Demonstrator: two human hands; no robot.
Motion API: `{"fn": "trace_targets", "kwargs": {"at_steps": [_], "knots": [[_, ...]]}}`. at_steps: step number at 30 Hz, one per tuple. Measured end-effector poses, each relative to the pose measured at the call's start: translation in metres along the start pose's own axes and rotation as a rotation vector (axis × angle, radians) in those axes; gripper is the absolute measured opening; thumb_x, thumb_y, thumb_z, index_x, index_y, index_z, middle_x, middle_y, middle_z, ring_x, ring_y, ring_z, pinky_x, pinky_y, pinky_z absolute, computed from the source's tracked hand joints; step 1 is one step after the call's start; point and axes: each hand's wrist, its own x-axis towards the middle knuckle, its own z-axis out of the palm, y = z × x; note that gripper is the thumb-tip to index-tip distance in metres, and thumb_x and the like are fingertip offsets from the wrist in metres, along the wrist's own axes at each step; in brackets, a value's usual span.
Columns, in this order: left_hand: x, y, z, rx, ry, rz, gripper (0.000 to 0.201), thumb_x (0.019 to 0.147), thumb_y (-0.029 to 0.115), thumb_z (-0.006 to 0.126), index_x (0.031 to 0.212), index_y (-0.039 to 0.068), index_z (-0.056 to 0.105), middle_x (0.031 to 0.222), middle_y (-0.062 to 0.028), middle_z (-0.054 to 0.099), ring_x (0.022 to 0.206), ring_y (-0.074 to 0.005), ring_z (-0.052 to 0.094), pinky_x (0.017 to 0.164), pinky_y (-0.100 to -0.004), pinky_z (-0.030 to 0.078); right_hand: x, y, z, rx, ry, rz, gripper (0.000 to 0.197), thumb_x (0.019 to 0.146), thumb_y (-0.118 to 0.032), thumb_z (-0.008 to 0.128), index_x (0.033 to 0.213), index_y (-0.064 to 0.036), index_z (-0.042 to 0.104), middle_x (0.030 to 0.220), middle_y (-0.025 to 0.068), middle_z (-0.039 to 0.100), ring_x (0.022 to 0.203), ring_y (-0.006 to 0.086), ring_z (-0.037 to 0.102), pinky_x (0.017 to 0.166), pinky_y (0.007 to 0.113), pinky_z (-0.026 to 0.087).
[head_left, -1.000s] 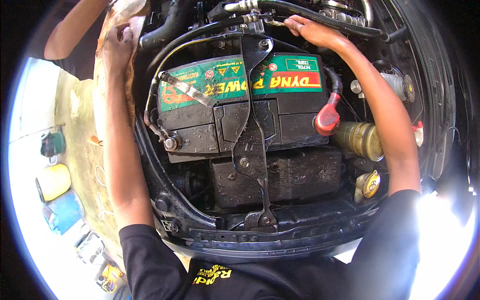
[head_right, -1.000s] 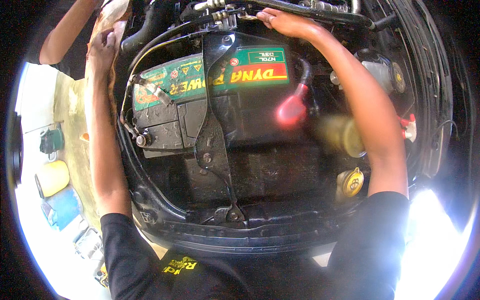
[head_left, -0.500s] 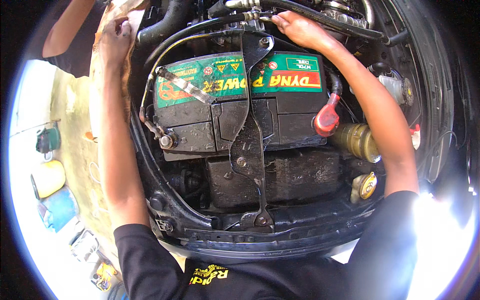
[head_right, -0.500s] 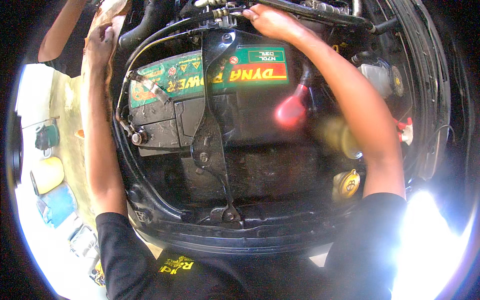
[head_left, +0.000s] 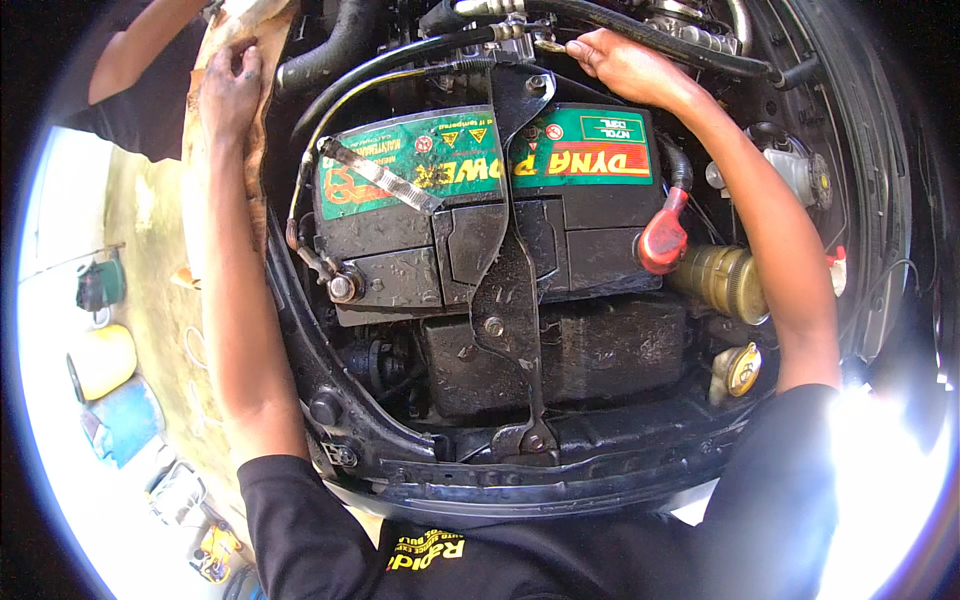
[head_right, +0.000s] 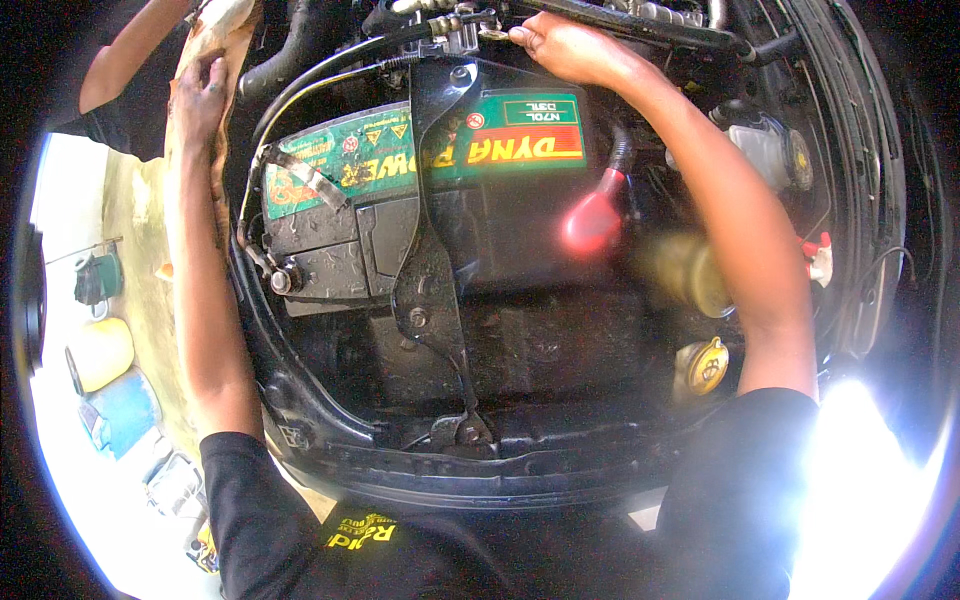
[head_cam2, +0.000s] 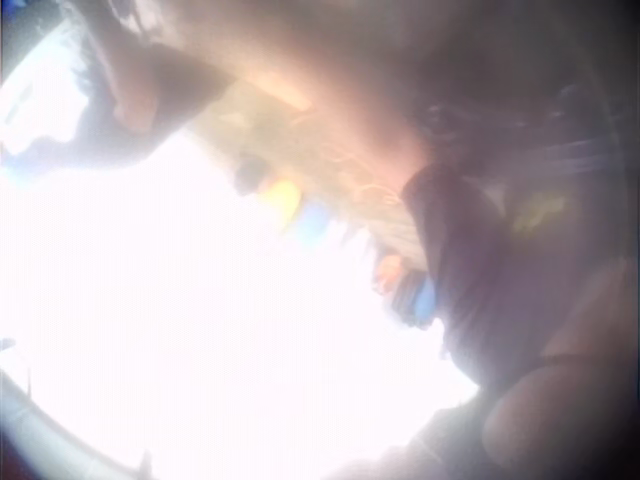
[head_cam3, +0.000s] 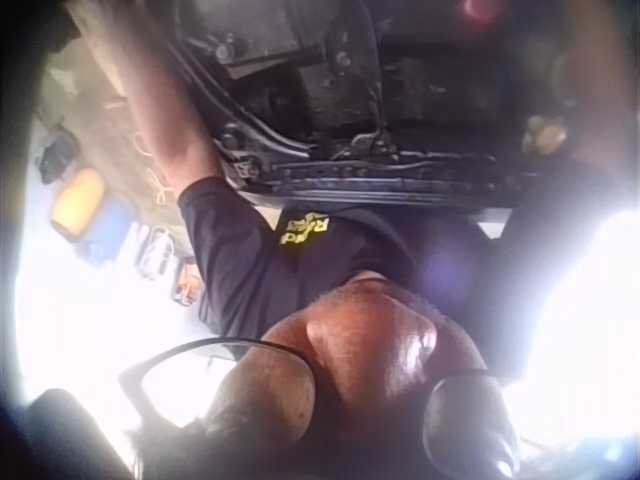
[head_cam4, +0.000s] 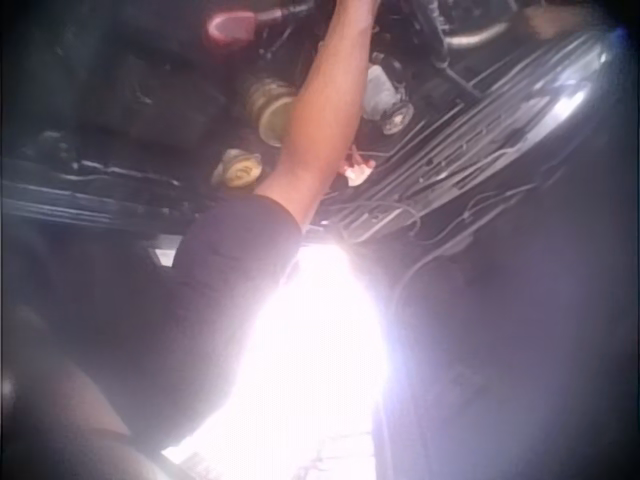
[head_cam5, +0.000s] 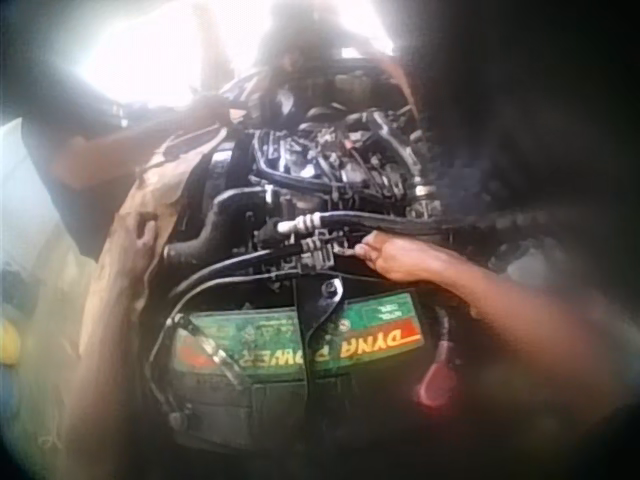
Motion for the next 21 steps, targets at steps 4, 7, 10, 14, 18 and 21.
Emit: {"fn": "trace_targets", "kwargs": {"at_steps": [4,7,10,14,18,21], "knots": [[0.01,-0.012,0.0,0.052,-0.024,0.021,0.043,0.106,0.039,0.062,0.132,0.007,0.075,0.128,-0.0195,0.076,0.122,-0.0326,0.072,0.107,-0.0406,0.053,0.014,0.007,0.012,-0.046,0.082,-0.065,0.053,0.116,-0.048,0.047,0.095,-0.0015,0.061,0.076,0.0124,0.056,0.072,0.0276,0.054,0.074,0.045,0.048],[0.003,-0.011,0.005,-0.001,-0.005,0.04,0.042,0.106,0.039,0.062,0.132,0.008,0.075,0.129,-0.0183,0.077,0.121,-0.0316,0.072,0.106,-0.0406,0.053,0.011,0.003,0.007,0.008,0.029,-0.033,0.056,0.117,-0.049,0.044,0.094,-0.0008,0.06,0.076,0.0118,0.056,0.071,0.0253,0.053,0.072,0.044,0.047],[0.0,-0.014,-0.01,0.046,-0.022,-0.002,0.042,0.106,0.039,0.061,0.132,0.008,0.075,0.129,-0.0183,0.076,0.12,-0.0314,0.073,0.107,-0.04,0.053,0.001,-0.009,-0.016,0.0,-0.132,-0.051,0.054,0.117,-0.046,0.043,0.095,-0.0005,0.061,0.077,0.0133,0.059,0.073,0.0275,0.057,0.074,0.045,0.049],[0.01,-0.001,0.009,0.017,-0.012,0.025,0.043,0.106,0.039,0.061,0.131,0.008,0.075,0.128,-0.0183,0.077,0.12,-0.0314,0.073,0.107,-0.0401,0.053,-0.002,0.009,0.015,-0.272,0.121,-0.149,0.048,0.117,-0.042,0.044,0.093,-0.0035,0.061,0.071,0.0083,0.048,0.069,0.0216,0.048,0.071,0.042,0.046],[0.004,-0.016,-0.005,0.02,-0.024,0.011,0.042,0.105,0.038,0.062,0.13,0.006,0.075,0.127,-0.0191,0.077,0.119,-0.0319,0.073,0.105,-0.0409,0.054,-0.001,0.008,-0.009,0.163,-0.096,-0.047,0.049,0.117,-0.048,0.044,0.103,-0.004,0.06,0.083,0.0053,0.053,0.079,0.0212,0.052,0.077,0.039,0.046],[0.007,-0.001,-0.004,0.038,-0.024,-0.009,0.039,0.105,0.033,0.063,0.126,0.004,0.076,0.125,-0.0208,0.076,0.118,-0.033,0.072,0.105,-0.0421,0.054,-0.003,0.009,-0.004,0.075,-0.026,-0.021,0.049,0.117,-0.048,0.043,0.102,-0.0039,0.058,0.084,0.0043,0.053,0.08,0.0204,0.051,0.078,0.037,0.046]]}}
